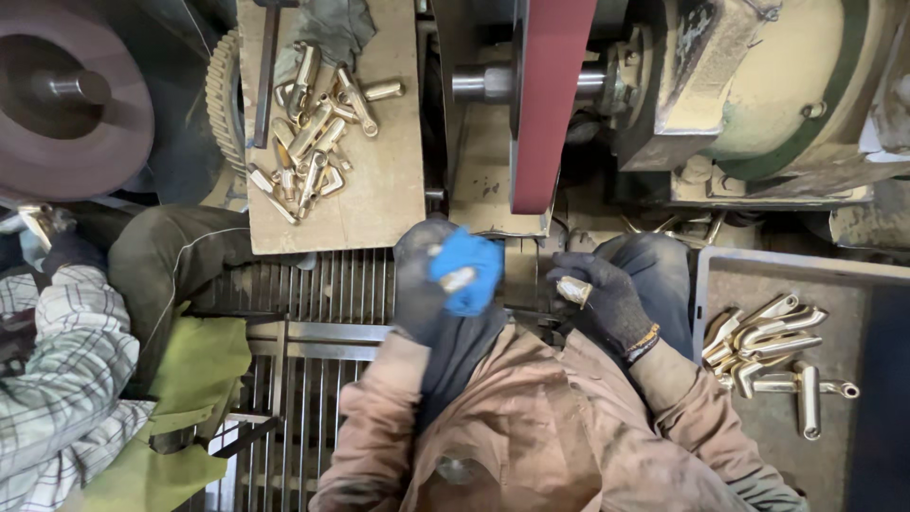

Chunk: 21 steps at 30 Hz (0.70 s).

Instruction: The person uses a belt sander to grind and polish several metal components, picking them up from a tray and holding them against the moving belt before placing them in a bin.

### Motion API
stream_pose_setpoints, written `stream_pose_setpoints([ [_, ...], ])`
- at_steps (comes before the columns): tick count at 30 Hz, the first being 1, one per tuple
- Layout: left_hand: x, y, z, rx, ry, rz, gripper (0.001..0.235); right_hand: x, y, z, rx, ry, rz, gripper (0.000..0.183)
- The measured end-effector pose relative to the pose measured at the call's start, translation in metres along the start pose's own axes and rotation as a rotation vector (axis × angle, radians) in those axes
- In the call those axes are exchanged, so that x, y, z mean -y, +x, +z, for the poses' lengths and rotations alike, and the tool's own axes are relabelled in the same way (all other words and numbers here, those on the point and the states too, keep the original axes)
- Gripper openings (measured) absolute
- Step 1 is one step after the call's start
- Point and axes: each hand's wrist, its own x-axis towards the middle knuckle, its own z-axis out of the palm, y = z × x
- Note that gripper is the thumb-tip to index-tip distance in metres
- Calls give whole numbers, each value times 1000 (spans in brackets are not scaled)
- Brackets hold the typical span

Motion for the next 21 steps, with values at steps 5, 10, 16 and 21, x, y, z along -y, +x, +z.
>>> stream_pose_setpoints([
  [5,-67,1,-72,-124,529,59,38,-1,0,2,-8,91,35,35],
  [10,-59,-4,-88,-53,1163,198,24,-1,3,4,-6,53,45,34],
  [16,-32,-5,-42,72,1094,186,41,-6,5,1,-14,25,67,34],
  [21,-42,-9,-35,1,962,161,45,-8,5,1,3,-6,15,33],
])
